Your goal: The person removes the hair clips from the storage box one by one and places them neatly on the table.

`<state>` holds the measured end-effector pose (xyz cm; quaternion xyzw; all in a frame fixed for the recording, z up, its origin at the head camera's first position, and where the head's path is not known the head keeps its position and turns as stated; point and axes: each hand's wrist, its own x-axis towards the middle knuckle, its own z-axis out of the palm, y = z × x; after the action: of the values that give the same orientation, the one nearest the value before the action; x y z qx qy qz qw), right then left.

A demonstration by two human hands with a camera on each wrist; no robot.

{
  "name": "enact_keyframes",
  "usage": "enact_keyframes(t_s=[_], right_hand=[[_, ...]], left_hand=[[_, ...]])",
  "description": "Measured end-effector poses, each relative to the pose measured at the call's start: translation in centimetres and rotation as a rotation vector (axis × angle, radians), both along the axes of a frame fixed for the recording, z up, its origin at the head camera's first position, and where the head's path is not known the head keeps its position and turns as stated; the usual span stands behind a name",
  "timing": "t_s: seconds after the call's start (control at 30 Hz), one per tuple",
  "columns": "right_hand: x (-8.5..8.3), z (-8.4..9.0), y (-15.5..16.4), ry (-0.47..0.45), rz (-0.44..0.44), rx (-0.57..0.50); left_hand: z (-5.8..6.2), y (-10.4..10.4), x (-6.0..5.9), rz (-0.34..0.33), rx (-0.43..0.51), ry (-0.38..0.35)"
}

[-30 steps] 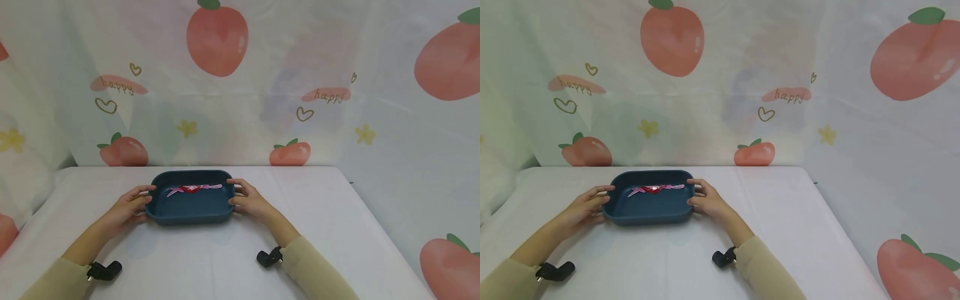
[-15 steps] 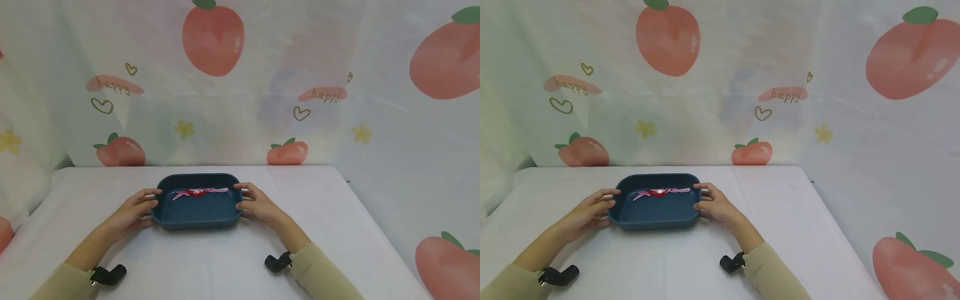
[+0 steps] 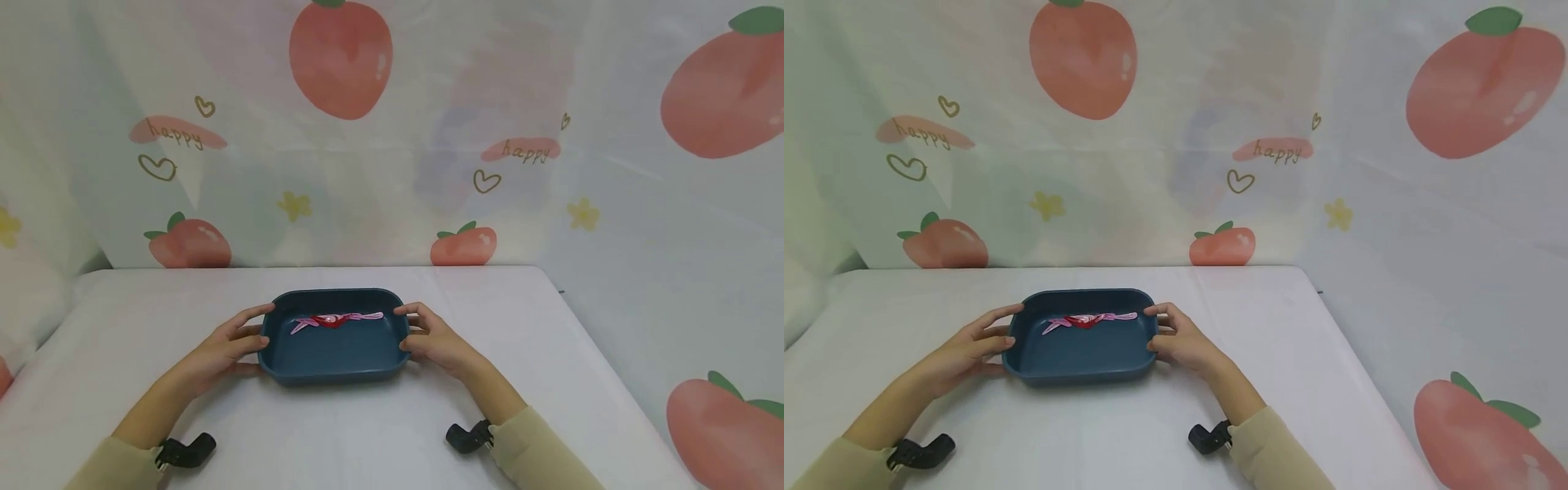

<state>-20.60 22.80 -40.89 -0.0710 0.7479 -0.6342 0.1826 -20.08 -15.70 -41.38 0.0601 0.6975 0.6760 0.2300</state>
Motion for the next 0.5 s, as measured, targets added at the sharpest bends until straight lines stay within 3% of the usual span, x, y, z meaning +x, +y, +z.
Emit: enact_keyframes(t_s=[0.2,0.37,0.5], right_hand=[[1.2,0.6,1.4,0.060,0.057,0.187],[2.0,3.0,2.9,0.101,0.182,0.411],[1.9,5.3,3.3,0.262,0.195,0.561]], left_hand=[[-0.3,0.9,1.1,-0.010,0.053,-0.029],[-0.2,1.8,1.8,-0.040,0.056,-0.016],[-0.6,2.4,1.9,-0.035,0.044,-0.010]])
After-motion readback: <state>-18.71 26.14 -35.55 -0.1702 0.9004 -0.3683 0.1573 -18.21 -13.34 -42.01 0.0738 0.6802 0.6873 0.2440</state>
